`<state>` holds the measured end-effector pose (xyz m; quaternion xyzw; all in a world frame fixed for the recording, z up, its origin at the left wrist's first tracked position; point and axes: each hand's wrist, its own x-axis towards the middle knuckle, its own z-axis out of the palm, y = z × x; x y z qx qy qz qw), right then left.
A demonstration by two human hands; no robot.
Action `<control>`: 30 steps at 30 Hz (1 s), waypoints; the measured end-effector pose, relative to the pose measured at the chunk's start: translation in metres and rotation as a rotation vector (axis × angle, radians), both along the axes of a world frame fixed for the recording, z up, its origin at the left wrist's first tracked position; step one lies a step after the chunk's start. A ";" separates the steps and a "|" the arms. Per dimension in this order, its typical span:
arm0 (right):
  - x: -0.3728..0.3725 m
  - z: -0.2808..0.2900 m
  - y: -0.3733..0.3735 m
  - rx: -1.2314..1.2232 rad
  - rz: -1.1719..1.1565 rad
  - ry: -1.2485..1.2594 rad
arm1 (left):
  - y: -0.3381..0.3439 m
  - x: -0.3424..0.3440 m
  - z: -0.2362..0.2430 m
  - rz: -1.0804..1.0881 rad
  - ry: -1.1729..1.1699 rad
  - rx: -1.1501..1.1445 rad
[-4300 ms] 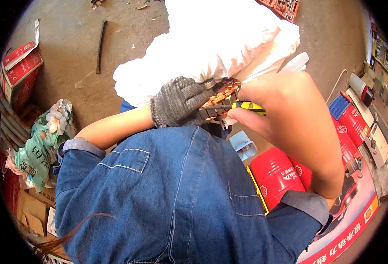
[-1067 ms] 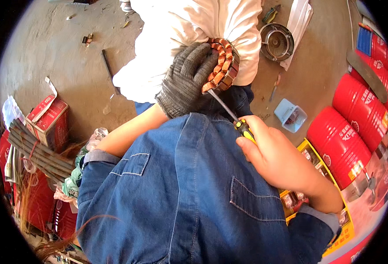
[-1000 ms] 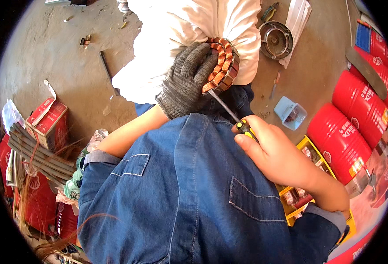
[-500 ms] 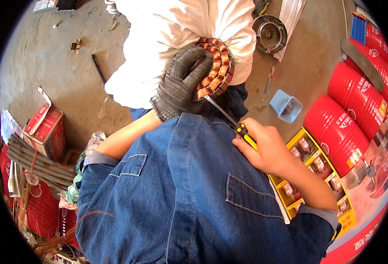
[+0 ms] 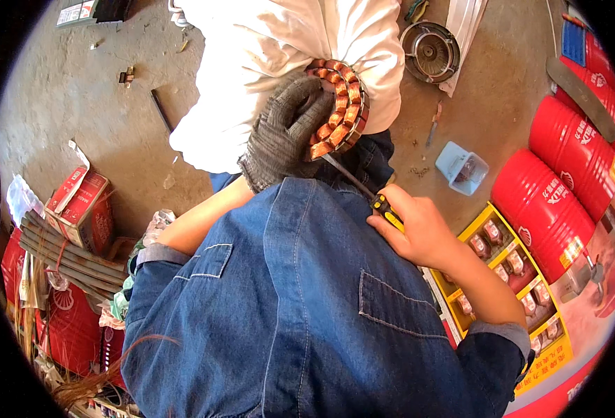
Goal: The person sits on the floor and uses a screwdriver to adjust and scrape the copper windings of a circular electrical component held in their gloved left hand. They repeatedly probe and scrape the component's surface throughout the clip.
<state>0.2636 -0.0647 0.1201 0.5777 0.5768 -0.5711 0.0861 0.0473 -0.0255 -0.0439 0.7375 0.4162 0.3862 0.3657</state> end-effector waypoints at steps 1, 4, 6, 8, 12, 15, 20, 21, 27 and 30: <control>-0.001 0.002 0.001 -0.020 0.002 -0.016 | 0.001 0.000 0.001 -0.011 -0.006 -0.009; -0.017 0.021 0.021 -0.112 -0.072 0.004 | -0.001 0.002 0.001 0.034 0.059 -0.016; -0.025 0.021 0.018 -0.144 -0.166 0.078 | 0.003 0.003 0.001 0.060 0.071 -0.010; -0.031 0.024 0.023 -0.322 -0.303 0.097 | 0.000 0.005 0.000 0.095 0.058 -0.023; -0.040 0.049 0.052 -0.692 -0.475 -0.011 | 0.001 0.005 -0.001 0.077 0.010 -0.070; -0.030 0.051 0.050 -0.542 -0.328 -0.014 | 0.006 -0.003 0.002 0.086 -0.045 -0.157; -0.019 0.026 0.029 -0.059 -0.229 0.065 | 0.028 -0.018 0.027 0.164 -0.292 -0.567; -0.019 0.018 0.027 -0.019 -0.242 0.069 | 0.031 -0.021 0.031 0.164 -0.381 -0.719; -0.022 -0.012 0.031 -0.010 -0.326 0.052 | 0.041 -0.036 0.041 0.165 -0.533 -1.144; -0.021 -0.027 0.030 0.149 -0.223 0.184 | 0.042 -0.042 0.050 0.178 -0.740 -1.263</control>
